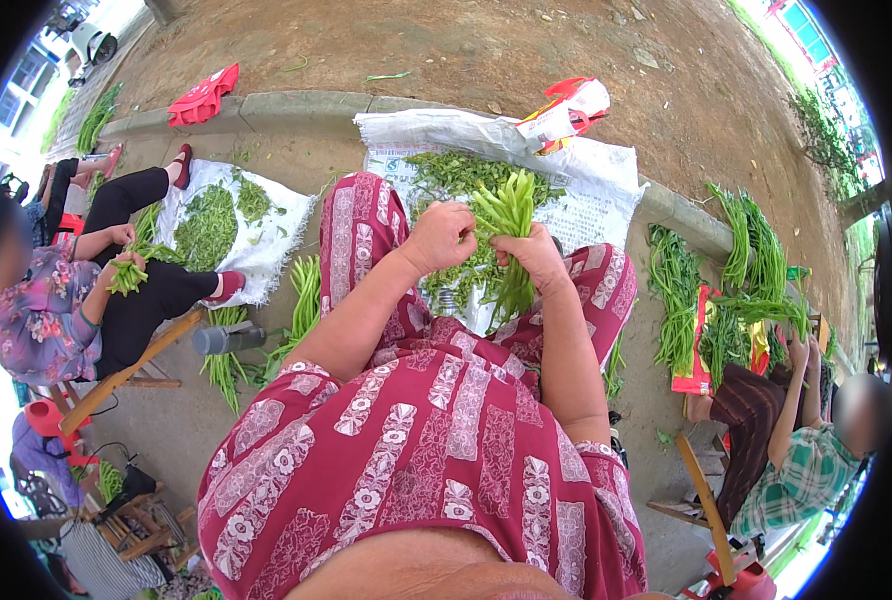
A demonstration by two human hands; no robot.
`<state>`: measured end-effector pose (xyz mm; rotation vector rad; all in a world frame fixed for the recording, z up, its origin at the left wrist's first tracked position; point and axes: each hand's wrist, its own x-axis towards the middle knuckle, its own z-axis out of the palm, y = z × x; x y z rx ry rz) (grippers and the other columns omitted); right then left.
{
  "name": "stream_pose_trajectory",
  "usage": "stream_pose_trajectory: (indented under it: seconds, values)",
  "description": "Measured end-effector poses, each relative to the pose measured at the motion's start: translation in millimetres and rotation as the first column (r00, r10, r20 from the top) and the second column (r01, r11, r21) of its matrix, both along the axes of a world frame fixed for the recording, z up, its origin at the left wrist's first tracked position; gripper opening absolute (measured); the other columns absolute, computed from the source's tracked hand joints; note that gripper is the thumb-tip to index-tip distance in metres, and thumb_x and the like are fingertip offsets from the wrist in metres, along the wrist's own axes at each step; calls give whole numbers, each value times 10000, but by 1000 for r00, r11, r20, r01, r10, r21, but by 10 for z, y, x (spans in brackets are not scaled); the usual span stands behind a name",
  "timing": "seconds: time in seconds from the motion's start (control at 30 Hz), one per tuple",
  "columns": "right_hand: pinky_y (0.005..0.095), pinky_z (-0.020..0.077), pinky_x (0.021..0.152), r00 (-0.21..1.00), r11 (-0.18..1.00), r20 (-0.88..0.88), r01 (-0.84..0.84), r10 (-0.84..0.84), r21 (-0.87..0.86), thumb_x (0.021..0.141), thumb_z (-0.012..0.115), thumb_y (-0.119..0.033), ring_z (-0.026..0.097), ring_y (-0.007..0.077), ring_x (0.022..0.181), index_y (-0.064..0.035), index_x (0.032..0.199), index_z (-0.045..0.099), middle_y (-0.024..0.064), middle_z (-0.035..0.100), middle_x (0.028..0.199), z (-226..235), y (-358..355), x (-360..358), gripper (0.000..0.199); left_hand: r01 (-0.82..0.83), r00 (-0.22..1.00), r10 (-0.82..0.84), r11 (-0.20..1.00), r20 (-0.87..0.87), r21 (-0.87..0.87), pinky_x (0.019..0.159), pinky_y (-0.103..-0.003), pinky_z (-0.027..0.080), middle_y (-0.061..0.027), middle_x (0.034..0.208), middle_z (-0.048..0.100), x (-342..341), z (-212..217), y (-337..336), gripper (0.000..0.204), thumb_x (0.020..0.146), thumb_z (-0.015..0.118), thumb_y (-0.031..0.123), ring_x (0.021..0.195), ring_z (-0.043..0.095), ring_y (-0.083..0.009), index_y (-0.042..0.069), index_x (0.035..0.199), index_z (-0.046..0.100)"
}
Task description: The person processes a bunch of green vegetable stems by hand, snapping off the ends and stripping away leaves while seated outdoors.
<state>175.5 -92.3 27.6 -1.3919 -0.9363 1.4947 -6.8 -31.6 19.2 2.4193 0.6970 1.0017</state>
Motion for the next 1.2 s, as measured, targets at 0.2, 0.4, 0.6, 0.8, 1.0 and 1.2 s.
stream_pose_trajectory:
  seconds: [0.2,0.4,0.6,0.8,1.0,1.2]
  values:
    - [262,451,482,967,976,-145,216,-210,26,713,667,-27,542,137,507,-21,772,601,43,577,616,136,-66,231,88,-215,976,216,974,3,-72,540,-358,430,-113,644,534,-164,-85,172,84,691,595,86,574,530,-271,13,658,570]
    - [272,456,484,945,979,-268,203,-189,26,727,652,-16,544,140,507,-27,763,591,48,575,612,201,-70,178,72,-113,993,120,915,-8,-388,573,-283,436,-64,661,549,-166,-112,124,167,780,659,178,594,524,-158,17,757,624]
    - [266,435,502,975,992,-198,114,-100,61,723,652,-18,542,137,523,-9,768,603,45,583,622,139,-34,98,66,168,980,-60,758,189,-631,703,-251,438,3,777,577,-101,-54,91,234,786,657,155,737,543,-89,18,974,628]
    - [261,425,511,994,998,-106,3,5,69,709,647,-11,542,131,534,5,759,618,50,594,639,48,-24,37,60,216,976,-137,731,171,-647,693,-247,437,-3,798,580,-60,-86,38,162,802,622,91,741,540,-91,9,942,629]
    - [270,453,539,990,998,-127,-59,55,-22,725,636,2,569,148,578,14,841,616,69,611,687,65,-19,20,118,140,990,-81,723,119,-677,641,-237,433,-24,772,578,-91,-76,45,92,813,596,63,717,528,-86,-6,866,628]
    - [291,472,557,976,994,-187,-114,113,6,731,634,8,584,170,615,24,890,607,80,617,751,1,-15,33,162,86,994,-23,772,108,-629,635,-249,432,-33,764,576,-94,-41,59,100,811,593,64,705,522,-94,-13,869,622]
